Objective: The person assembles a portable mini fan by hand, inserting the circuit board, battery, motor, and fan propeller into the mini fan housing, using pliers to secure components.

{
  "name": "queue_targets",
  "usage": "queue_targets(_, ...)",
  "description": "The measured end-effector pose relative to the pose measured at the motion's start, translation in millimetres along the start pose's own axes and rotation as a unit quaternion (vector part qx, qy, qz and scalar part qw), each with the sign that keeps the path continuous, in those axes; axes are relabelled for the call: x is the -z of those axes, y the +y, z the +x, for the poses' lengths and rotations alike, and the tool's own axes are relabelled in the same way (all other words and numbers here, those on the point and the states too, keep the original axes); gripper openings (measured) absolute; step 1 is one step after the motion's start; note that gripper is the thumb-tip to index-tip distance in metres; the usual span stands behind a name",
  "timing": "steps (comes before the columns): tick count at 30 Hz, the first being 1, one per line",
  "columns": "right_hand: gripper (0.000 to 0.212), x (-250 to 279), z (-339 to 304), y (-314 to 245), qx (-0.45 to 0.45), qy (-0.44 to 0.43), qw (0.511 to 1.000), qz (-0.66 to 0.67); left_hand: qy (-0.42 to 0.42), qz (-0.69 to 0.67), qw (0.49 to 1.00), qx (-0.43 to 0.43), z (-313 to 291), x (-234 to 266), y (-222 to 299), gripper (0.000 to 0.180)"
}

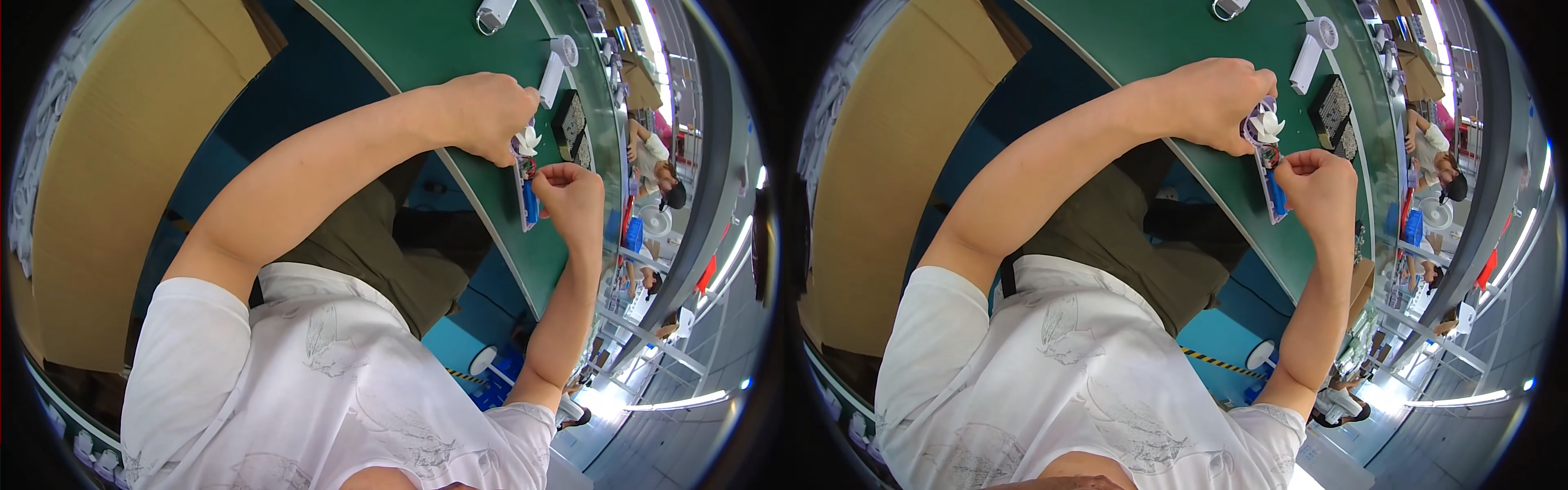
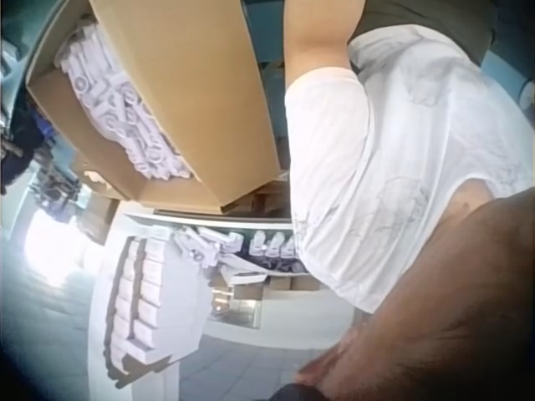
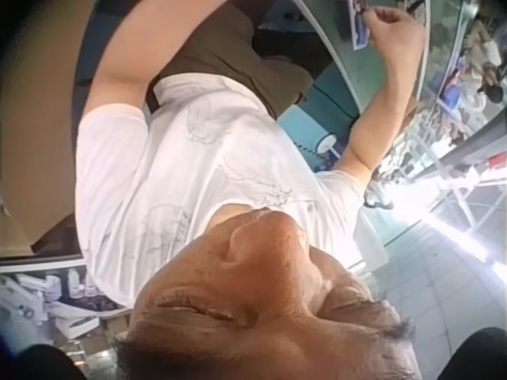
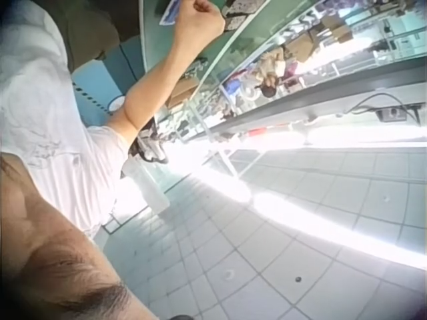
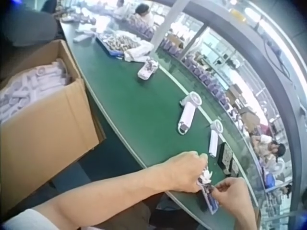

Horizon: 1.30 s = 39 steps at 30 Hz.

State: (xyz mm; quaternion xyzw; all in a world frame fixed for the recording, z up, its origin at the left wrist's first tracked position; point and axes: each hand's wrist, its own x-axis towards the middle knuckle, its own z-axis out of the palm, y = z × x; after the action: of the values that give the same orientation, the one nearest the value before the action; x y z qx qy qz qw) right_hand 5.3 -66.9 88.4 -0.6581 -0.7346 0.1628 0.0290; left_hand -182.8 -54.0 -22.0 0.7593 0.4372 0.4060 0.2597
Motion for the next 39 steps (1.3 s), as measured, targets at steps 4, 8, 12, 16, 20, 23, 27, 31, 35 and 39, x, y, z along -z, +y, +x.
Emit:
queue_targets(4, 0.019, 0, 0, -1, -0.003, 0.001, 1.000, -0.028, -0.001, 0.000, 1.000, 0.000, 2, -2, 2, 0.058)
queue_targets(8, 0.020, 5, 4, 11, -0.005, -0.019, 1.000, 0.013, -0.010, 0.000, 1.000, 0.005, 2, -1, 2, 0.059)
queue_targets(12, 0.021, 4, 6, 21, -0.003, -0.034, 0.995, 0.093, -0.001, 0.005, 1.000, 0.010, -1, 1, 1, 0.058)
queue_targets(16, 0.020, 0, 4, 29, -0.008, -0.016, 0.990, 0.137, -0.008, 0.001, 1.000, 0.008, 1, 0, 1, 0.057)
queue_targets(20, 0.020, -2, 3, 27, -0.013, 0.002, 0.991, 0.132, -0.004, 0.000, 1.000, 0.005, 0, 1, 1, 0.057)
queue_targets(23, 0.019, -3, 3, 28, -0.014, 0.003, 0.991, 0.137, 0.001, -0.002, 1.000, 0.003, 0, 1, 1, 0.058)
queue_targets(27, 0.018, -5, 2, 31, -0.010, 0.004, 0.989, 0.147, 0.008, -0.012, 1.000, 0.004, -1, 1, 2, 0.060)
queue_targets(31, 0.017, -7, 3, 35, -0.005, 0.011, 0.990, 0.143, 0.010, -0.010, 1.000, -0.008, 0, 1, 0, 0.060)
queue_targets(35, 0.017, -9, 4, 40, 0.014, 0.025, 0.990, 0.139, 0.004, -0.015, 1.000, -0.004, 0, 3, 2, 0.062)
queue_targets(39, 0.017, -8, 4, 37, 0.006, 0.024, 0.990, 0.142, 0.002, -0.013, 1.000, -0.001, 0, 4, 2, 0.063)
